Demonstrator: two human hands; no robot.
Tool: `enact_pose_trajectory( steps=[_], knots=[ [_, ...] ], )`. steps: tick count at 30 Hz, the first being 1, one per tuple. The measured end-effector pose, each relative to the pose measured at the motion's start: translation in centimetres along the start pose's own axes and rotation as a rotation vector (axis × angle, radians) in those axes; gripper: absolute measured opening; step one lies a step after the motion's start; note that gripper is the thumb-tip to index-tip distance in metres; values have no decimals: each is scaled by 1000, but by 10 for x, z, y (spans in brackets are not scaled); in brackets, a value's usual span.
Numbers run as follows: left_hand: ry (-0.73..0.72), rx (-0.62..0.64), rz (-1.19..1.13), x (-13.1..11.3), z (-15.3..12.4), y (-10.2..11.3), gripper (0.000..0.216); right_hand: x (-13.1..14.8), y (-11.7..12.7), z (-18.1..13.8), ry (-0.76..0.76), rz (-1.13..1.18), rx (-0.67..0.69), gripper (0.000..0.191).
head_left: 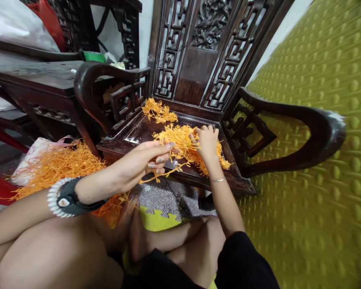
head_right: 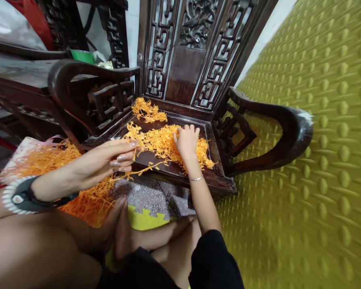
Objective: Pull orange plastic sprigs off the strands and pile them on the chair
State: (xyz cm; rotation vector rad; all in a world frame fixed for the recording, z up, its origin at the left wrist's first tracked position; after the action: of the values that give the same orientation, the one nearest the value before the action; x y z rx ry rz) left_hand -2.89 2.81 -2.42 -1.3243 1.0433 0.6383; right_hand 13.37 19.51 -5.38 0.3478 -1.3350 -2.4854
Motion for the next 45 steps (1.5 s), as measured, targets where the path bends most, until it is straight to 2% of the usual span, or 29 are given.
enact_pose_trajectory(
  steps=[5, 11, 13, 16, 18, 20, 22, 25, 27, 32, 35, 37, 40, 45],
  knots=[
    [41, -23, -33, 11, 7, -3, 29, -11, -12, 14, -87, -31, -13, 42],
    [28, -116, 68, 16, 15, -2, 25, -8, -12, 2, -78, 148, -57, 26],
    [26, -136, 94, 18, 17, 0, 25, -4, -1, -6, -59, 309, -132, 28],
    [20, -140, 133, 20, 20, 4, 26, 6, 24, -30, -12, 786, -229, 34],
    [11, -124, 186, 20, 22, 8, 26, 15, 42, -51, 40, 1117, -194, 51],
    [4, -64, 283, 20, 23, 10, 26, 26, 57, -74, 99, 1276, -83, 62],
    [-1, 36, 417, 19, 22, 12, 28, 37, 69, -95, 143, 1253, 21, 77],
    [-34, 168, 612, 19, 19, 13, 31, 52, 76, -114, 167, 1117, 74, 97],
    [-51, 218, 701, 18, 16, 14, 34, 60, 76, -119, 176, 1082, 62, 89],
    [1, 365, 835, 21, 12, 16, 36, 69, 69, -118, 164, 1142, -2, 36],
    [27, 405, 829, 22, 10, 16, 38, 65, 69, -119, 84, 1110, -73, 20],
    [40, 374, 793, 21, 9, 16, 36, 61, 71, -121, 17, 1059, -115, 16],
    [37, 320, 771, 19, 10, 18, 37, 54, 73, -126, -55, 1005, -131, 20],
    [30, 329, 804, 18, 8, 18, 38, 46, 78, -141, -24, 967, -90, 33]
  ],
)
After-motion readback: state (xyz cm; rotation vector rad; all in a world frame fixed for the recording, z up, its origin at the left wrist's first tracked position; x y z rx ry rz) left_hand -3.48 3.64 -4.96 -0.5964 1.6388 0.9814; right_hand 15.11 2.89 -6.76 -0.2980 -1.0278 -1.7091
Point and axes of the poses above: each hand's wrist, its own z-axis towards the middle knuckle, its own y-axis out of the back of the hand, x = y × z, the point moved 3 cm from there along z, towards the middle knuckle, and after that the axes turned 1 degree about -z, right-handed, at the moved point
